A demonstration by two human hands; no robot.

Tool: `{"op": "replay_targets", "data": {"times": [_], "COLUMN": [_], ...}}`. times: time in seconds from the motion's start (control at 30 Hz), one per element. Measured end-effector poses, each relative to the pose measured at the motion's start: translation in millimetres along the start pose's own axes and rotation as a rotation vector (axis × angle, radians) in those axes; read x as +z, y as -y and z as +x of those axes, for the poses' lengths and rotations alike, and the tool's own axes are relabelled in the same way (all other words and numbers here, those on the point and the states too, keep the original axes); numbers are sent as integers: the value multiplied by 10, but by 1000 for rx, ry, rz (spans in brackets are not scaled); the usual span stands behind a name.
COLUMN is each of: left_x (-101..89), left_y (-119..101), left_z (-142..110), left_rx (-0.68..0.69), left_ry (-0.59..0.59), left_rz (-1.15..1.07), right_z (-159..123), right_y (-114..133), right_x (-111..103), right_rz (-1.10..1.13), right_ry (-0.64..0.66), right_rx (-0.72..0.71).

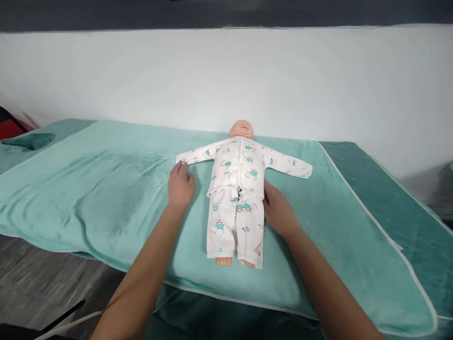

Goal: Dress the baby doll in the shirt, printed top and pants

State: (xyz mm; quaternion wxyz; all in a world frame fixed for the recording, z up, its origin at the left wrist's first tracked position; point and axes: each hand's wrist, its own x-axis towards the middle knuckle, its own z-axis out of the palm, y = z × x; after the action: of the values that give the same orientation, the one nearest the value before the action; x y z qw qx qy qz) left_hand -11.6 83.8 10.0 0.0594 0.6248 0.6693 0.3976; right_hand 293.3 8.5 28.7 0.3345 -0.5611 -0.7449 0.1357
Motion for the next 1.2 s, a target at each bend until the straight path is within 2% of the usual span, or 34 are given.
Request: {"op": "replay_targets", "data": {"times": [0.07, 0.17, 0.33, 0.4, 0.47, 0.57, 0.7, 0.77, 0.93, 1.2], "left_x": [-105, -310, -613, -666, -669, -606, -503, -480, -500, -470], "left_y": [-21, -75, -150, -181, -231, -332, -438, -469, -509, -452], "left_z": [-250, -713, -1550, -1806, -1974, -2072, -2064, -2056, -2063, -2150], "left_rx": [27, 40, 40, 134, 237, 325, 370, 351, 276, 138], "left_ry": [14, 66, 228, 263, 263, 188, 96, 67, 70, 61], "left_rz": [-78, -207, -404, -386, -324, -224, -210, -257, -432, -604], "right_z": [-203, -556, -1150, -1318, -1406, -1393, -1245, -1181, -1137, -1306], "right_y": [81, 217, 586, 764, 924, 1091, 1181, 1193, 1213, 1210], "right_x": [24, 44, 43, 58, 94, 178, 278, 300, 259, 199], "right_rz": [-56, -71, 205, 236, 153, -61, -243, -275, -196, -84], "right_ry": [-25, -98, -242, -253, -213, -154, -169, -163, -170, -146], "right_rx": [-43, -14, 82, 3, -106, -175, -135, -109, -133, -217]}}
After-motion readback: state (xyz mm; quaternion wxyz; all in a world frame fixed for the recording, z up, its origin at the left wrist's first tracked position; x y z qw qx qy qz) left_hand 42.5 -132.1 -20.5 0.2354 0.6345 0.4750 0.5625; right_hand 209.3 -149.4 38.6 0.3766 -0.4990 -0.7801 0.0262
